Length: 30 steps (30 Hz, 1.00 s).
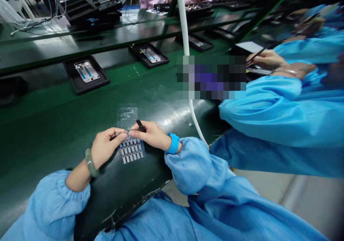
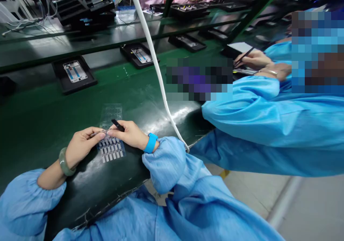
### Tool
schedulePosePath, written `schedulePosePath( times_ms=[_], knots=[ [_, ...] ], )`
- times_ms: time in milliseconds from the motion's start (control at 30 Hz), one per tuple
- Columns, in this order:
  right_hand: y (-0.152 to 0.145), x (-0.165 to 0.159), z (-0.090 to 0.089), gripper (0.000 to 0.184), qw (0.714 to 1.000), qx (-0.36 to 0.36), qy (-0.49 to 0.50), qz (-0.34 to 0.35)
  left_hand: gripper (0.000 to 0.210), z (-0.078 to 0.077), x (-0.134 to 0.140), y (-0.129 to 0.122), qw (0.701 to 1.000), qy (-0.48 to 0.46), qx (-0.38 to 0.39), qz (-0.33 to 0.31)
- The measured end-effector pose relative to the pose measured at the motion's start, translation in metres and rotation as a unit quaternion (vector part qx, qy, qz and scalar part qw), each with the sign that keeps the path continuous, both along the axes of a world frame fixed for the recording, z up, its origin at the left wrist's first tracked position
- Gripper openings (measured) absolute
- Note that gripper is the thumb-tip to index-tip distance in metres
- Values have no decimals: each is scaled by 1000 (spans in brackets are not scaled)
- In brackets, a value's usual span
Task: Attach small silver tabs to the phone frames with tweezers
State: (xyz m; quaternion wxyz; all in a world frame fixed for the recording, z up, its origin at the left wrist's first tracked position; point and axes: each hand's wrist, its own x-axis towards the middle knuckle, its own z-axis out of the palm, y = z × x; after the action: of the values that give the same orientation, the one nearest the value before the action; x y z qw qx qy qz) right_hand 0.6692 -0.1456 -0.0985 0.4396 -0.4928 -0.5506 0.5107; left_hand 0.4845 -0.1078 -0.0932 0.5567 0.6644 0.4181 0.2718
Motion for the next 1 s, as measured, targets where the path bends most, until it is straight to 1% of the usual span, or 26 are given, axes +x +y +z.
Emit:
schedulePosePath(
  times_ms=[100, 300, 433, 700, 833, 1000],
  knots=[
    [0, 0, 0, 26, 1000, 5, -7, 3, 28, 1, 0, 0, 999, -17, -25, 11],
    [-1, 0, -2, 34, 996, 1, -86, -30, 31, 5, 1, -1, 998, -36, -48, 31],
    [-1, 0, -3, 34, 997, -2, -68, -40, 39, 6, 2, 0, 996, -34, -73, 25],
    [-1, 1, 1, 32, 998, 17, -55, 3, 40, 9, 0, 0, 992, -10, -122, 12],
    [0, 2, 0, 28, 997, 27, -76, 20, 40, 11, -1, 1, 992, -6, -129, 8],
    [-1, 6, 0, 24, 992, 37, -117, 35, 40, 12, -3, 7, 992, 10, -125, -24]
  ],
)
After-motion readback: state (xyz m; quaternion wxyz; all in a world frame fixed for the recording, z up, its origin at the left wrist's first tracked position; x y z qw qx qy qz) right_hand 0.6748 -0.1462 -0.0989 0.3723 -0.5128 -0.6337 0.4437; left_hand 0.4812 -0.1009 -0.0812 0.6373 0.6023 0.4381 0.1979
